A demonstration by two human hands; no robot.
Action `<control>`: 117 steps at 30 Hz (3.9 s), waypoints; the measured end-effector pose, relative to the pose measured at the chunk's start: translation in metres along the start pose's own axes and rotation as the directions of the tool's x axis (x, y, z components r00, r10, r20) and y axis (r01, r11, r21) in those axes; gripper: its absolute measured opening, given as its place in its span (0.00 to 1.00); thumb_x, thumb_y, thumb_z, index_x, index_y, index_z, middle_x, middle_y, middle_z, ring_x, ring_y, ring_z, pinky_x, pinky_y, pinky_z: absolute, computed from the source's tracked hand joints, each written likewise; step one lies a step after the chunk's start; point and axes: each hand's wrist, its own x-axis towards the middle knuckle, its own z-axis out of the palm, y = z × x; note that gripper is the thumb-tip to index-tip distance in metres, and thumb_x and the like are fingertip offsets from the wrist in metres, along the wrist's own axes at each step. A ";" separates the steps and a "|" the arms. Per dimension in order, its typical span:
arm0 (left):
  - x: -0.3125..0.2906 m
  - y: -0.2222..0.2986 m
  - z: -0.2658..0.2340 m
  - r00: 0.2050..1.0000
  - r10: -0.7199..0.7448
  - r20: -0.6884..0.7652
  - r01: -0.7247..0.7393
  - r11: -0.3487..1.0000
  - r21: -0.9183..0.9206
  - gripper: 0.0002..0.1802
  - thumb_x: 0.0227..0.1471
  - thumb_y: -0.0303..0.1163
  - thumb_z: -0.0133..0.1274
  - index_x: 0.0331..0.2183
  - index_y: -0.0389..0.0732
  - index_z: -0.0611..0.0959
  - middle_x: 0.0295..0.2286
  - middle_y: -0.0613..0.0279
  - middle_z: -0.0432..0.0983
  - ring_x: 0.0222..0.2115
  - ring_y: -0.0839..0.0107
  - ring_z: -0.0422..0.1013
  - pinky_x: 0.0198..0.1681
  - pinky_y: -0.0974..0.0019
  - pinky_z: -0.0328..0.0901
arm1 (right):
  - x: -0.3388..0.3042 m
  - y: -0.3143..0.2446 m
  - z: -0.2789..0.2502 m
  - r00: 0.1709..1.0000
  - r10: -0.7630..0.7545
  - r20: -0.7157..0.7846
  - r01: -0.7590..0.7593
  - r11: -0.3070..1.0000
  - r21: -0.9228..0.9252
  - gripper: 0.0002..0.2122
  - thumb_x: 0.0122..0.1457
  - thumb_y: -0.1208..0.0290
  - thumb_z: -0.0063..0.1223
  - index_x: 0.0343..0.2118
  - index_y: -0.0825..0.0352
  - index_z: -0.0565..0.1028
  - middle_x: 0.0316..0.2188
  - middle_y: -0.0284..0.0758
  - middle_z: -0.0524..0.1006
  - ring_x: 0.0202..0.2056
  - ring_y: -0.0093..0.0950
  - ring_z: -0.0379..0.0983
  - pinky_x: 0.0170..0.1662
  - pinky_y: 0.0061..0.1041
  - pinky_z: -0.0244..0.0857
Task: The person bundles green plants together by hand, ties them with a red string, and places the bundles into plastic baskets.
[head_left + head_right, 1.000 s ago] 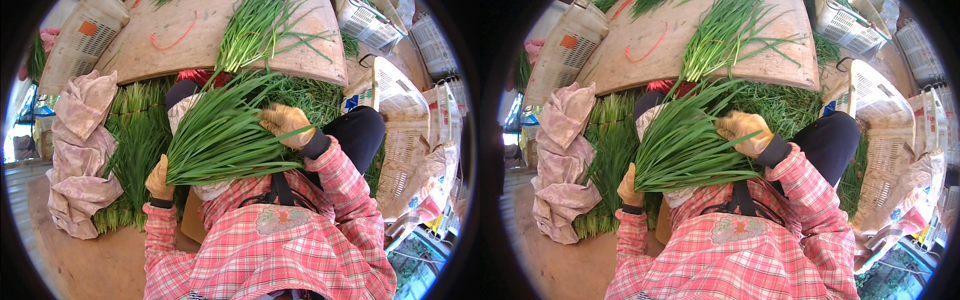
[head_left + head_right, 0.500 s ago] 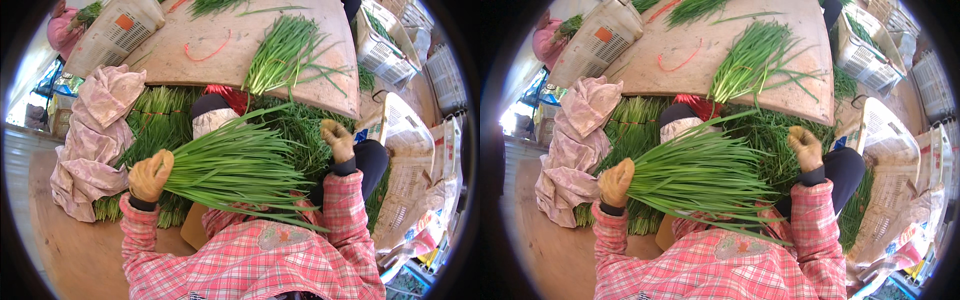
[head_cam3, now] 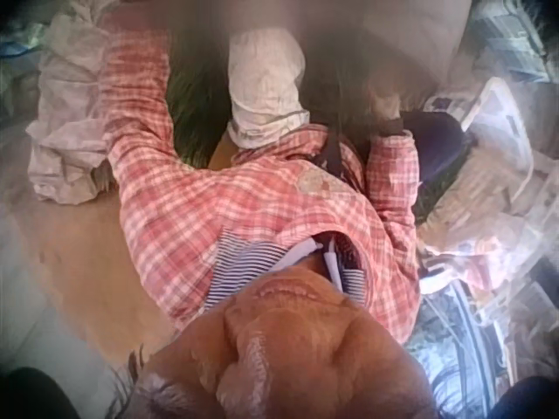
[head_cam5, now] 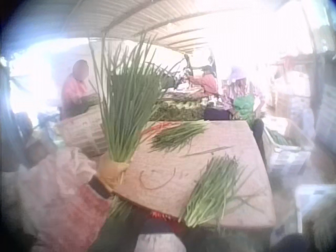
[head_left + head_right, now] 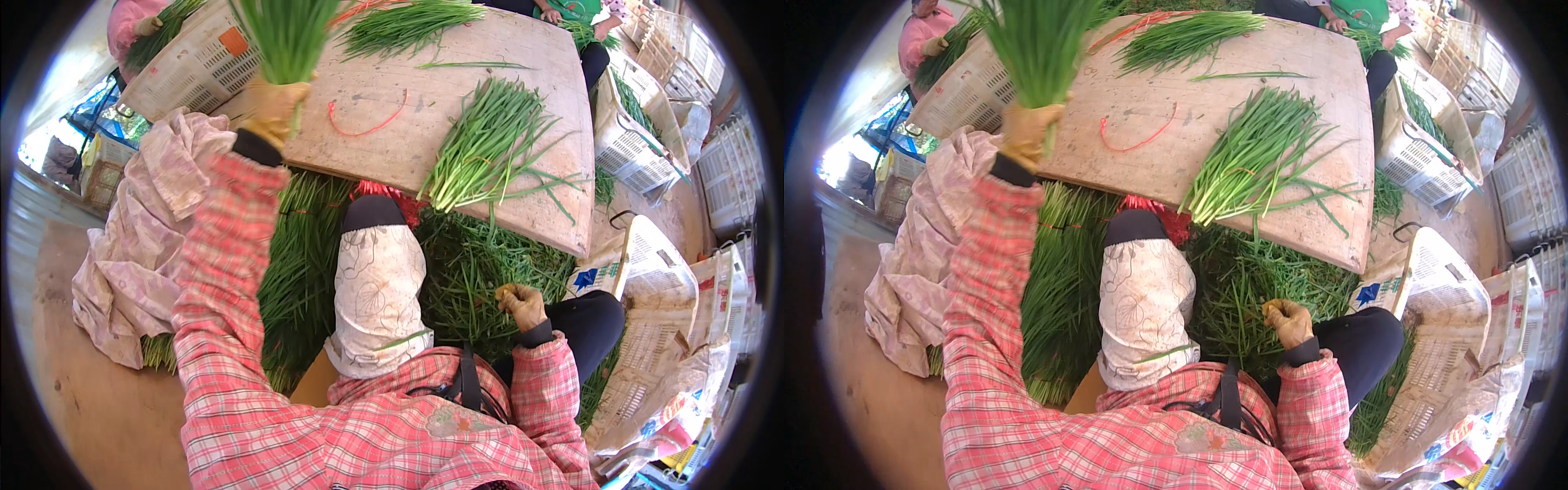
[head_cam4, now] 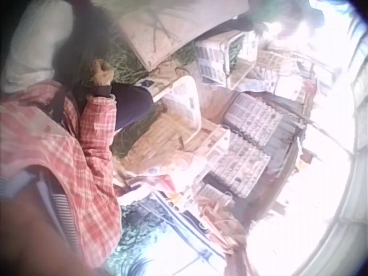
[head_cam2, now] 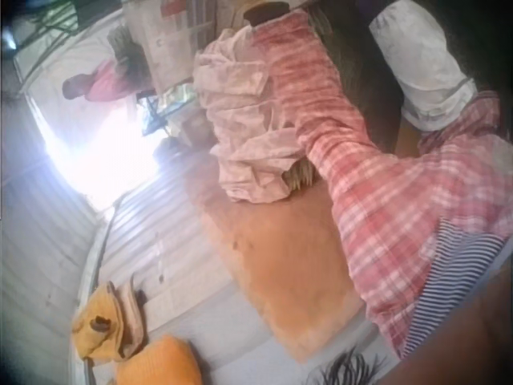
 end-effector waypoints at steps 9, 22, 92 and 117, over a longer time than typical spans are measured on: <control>-0.032 -0.156 0.090 0.799 -0.574 0.177 0.596 0.795 -0.114 0.10 0.35 0.18 0.54 0.27 0.37 0.77 0.16 0.60 0.71 0.11 0.65 0.67 0.14 0.61 0.62 | -0.001 -0.003 0.007 0.991 0.135 -0.023 -0.133 0.990 0.051 0.10 0.58 0.74 0.47 0.37 0.74 0.75 0.27 0.32 0.76 0.26 0.20 0.70 0.29 0.18 0.62; -0.003 -0.197 0.034 0.743 -0.514 0.429 0.499 0.852 0.157 0.32 0.48 0.48 0.58 0.44 0.29 0.75 0.36 0.60 0.76 0.36 0.74 0.70 0.41 0.71 0.64 | 0.016 -0.080 0.051 0.994 0.051 0.092 -0.058 0.995 0.080 0.09 0.59 0.76 0.47 0.40 0.75 0.74 0.29 0.32 0.75 0.28 0.18 0.68 0.33 0.17 0.64; -0.175 -0.025 0.216 0.769 -0.208 0.605 0.511 0.769 -0.384 0.26 0.51 0.22 0.52 0.52 0.33 0.66 0.44 0.55 0.70 0.42 0.65 0.70 0.45 0.65 0.67 | 0.039 -0.106 0.076 0.897 -0.316 -0.309 0.360 0.928 0.097 0.27 0.58 0.57 0.46 0.51 0.76 0.64 0.41 0.53 0.73 0.44 0.45 0.71 0.48 0.34 0.64; -0.253 0.041 0.214 0.613 -0.309 0.727 0.746 0.528 -0.405 0.18 0.51 0.31 0.56 0.43 0.34 0.75 0.36 0.64 0.74 0.32 0.75 0.71 0.36 0.72 0.67 | -0.019 -0.072 0.038 0.997 -0.030 0.073 -0.020 0.797 0.604 0.15 0.50 0.74 0.57 0.41 0.74 0.73 0.31 0.38 0.78 0.32 0.27 0.74 0.36 0.26 0.69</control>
